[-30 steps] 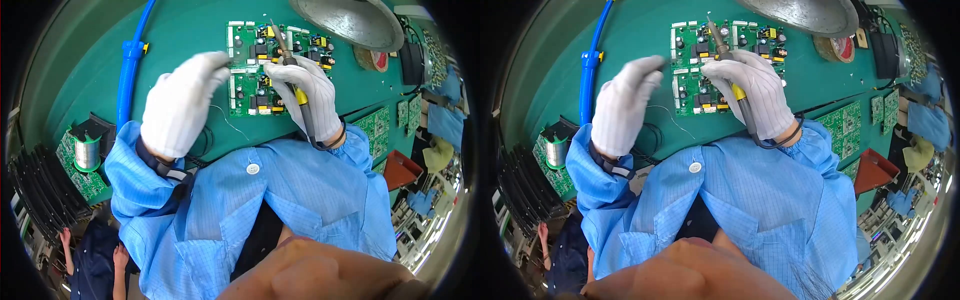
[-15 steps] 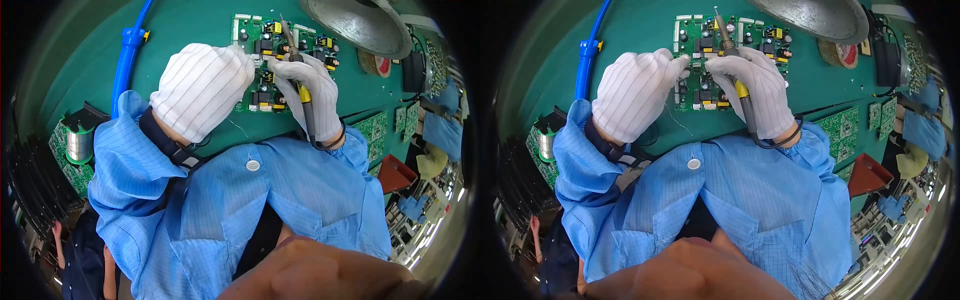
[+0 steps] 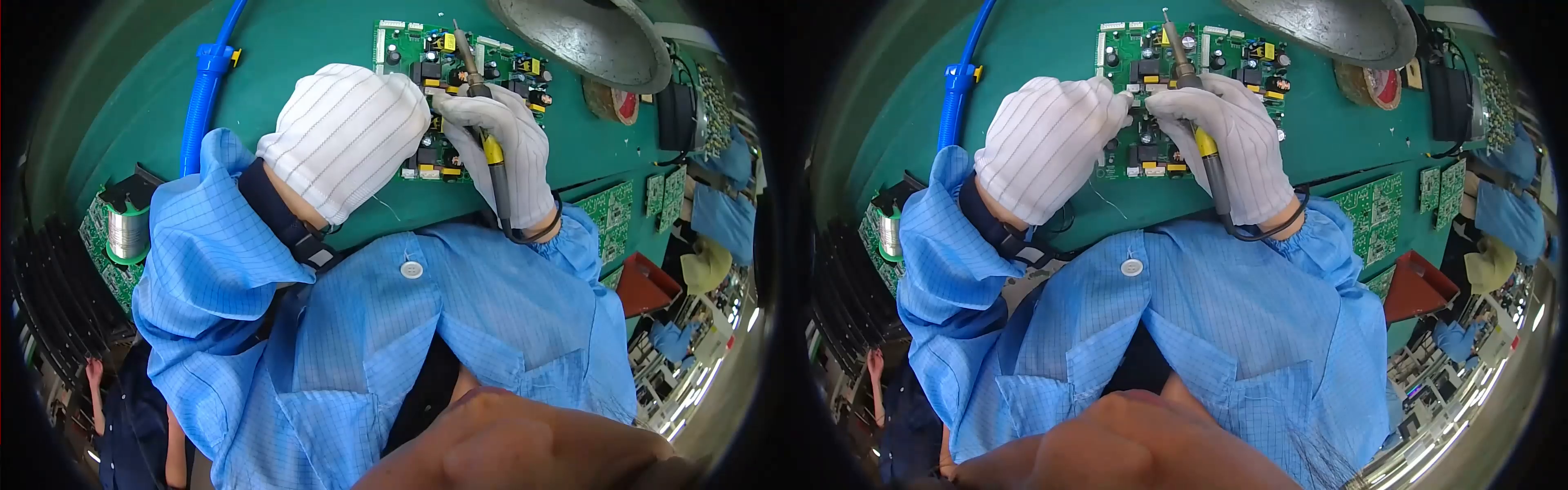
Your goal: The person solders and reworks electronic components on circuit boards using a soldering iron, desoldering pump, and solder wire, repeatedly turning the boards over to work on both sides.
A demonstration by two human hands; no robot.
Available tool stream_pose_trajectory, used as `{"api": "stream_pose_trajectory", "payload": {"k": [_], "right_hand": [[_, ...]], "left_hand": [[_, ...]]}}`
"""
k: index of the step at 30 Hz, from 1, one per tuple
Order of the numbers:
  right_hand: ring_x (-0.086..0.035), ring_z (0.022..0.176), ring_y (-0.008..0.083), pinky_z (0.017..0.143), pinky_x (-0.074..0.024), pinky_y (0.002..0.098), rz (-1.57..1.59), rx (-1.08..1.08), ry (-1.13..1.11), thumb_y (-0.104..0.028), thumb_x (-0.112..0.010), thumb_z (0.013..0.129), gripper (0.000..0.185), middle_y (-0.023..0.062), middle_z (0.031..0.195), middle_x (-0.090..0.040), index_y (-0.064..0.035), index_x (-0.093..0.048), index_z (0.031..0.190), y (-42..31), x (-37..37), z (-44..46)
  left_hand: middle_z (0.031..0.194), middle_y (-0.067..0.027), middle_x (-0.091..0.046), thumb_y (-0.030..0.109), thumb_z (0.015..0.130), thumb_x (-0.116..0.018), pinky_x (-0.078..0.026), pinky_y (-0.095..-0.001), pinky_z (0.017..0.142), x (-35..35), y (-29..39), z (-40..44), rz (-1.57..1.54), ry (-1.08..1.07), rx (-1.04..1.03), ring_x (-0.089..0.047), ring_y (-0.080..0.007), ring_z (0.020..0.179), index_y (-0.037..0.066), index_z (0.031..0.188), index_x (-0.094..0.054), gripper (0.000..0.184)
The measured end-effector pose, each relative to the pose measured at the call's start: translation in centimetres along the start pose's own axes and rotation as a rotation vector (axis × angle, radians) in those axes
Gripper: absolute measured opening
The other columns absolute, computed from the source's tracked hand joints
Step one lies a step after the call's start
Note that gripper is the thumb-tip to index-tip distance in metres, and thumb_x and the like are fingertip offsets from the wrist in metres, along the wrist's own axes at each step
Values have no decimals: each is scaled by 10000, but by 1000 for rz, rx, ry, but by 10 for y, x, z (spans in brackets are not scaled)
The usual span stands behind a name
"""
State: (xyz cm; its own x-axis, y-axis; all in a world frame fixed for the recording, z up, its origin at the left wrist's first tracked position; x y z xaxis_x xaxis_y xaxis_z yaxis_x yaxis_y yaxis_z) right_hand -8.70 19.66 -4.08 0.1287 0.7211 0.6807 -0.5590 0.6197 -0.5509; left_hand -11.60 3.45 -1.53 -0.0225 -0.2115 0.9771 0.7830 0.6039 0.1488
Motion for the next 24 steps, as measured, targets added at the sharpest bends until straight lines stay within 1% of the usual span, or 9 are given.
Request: {"api": "stream_pose_trajectory", "payload": {"k": [3, 7, 9, 12, 14, 18, 21, 22, 24], "right_hand": [[-686, 999, 312, 906, -536, 411, 3, 20, 7, -7, -816, 790, 365, 56, 1043, -756, -129, -719, 1120, 1, -1, 0], [-687, 992, 307, 894, -539, 405, -1, 28, 13, 0, -825, 776, 380, 55, 1038, -757, -128, -717, 1118, 1, -1, -2], [-684, 1029, 316, 929, -525, 416, 18, 14, -11, -22, -789, 812, 359, 60, 1069, -755, -132, -717, 1146, 2, -1, -2], [-674, 1084, 332, 979, -500, 430, -1, 40, -72, -55, -735, 856, 341, 66, 1113, -748, -146, -715, 1184, 3, -2, -6], [-668, 1104, 338, 998, -489, 435, -21, 51, -107, -68, -715, 870, 338, 70, 1127, -745, -153, -715, 1197, 1, -2, -5], [-664, 1124, 346, 1018, -480, 438, -55, 28, -134, -67, -708, 875, 344, 76, 1124, -743, -162, -714, 1205, -4, -2, -2], [-666, 1108, 345, 1013, -488, 444, -29, 36, -95, -52, -722, 868, 348, 70, 1117, -747, -158, -715, 1199, -2, -5, -2], [-666, 1108, 345, 1013, -488, 444, -28, 39, -94, -52, -722, 868, 348, 70, 1117, -747, -158, -715, 1199, -1, -6, -2], [-673, 1077, 341, 988, -507, 440, 110, -23, -14, -31, -753, 845, 359, 73, 1106, -748, -157, -719, 1179, 4, -3, -2]], "left_hand": [[804, -100, -641, 86, 834, -636, -557, -385, 617, -5, 2, 1, 80, -63, 22, -692, -269, 735, 45, 938, -648, 113], [781, -92, -637, 89, 839, -629, -552, -378, 615, -4, 7, -1, 123, 21, 23, -686, -257, 725, 35, 901, -634, 82], [773, -88, -636, 91, 837, -632, -551, -375, 615, -1, 9, -1, 114, 59, 15, -685, -254, 727, 32, 895, -633, 82], [784, -97, -652, 93, 850, -632, -558, -379, 622, -1, 8, 2, 137, -53, 40, -699, -262, 732, 28, 892, -644, 79], [823, -114, -674, 70, 849, -638, -573, -399, 644, -1, 3, 3, 89, -176, 107, -713, -286, 743, 35, 925, -668, 89], [850, -132, -683, 42, 860, -641, -585, -421, 672, 11, -9, -8, -25, -133, 143, -715, -326, 754, 55, 956, -689, 107], [894, -155, -693, 143, 941, -665, -589, -434, 707, 13, -22, -19, -61, -178, 265, -709, -366, 790, 88, 1077, -726, 159], [894, -155, -693, 143, 941, -665, -589, -434, 707, 16, -24, -20, -58, -176, 267, -709, -366, 790, 88, 1077, -726, 159], [958, -158, -713, 195, 956, -672, -584, -437, 725, 27, -33, -23, -58, -87, 372, -714, -362, 808, 112, 1166, -732, 234]]}}
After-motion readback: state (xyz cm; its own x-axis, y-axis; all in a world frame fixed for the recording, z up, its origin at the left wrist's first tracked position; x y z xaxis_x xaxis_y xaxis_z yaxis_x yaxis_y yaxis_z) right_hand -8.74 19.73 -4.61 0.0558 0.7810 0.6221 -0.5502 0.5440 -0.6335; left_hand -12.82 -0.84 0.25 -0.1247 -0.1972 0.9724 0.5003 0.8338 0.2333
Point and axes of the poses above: each hand's wrist, its own z-axis towards the middle knuckle, its own x-axis out of the back of the hand, y = z × x, the point moved 6 cm from there along z, towards the middle knuckle
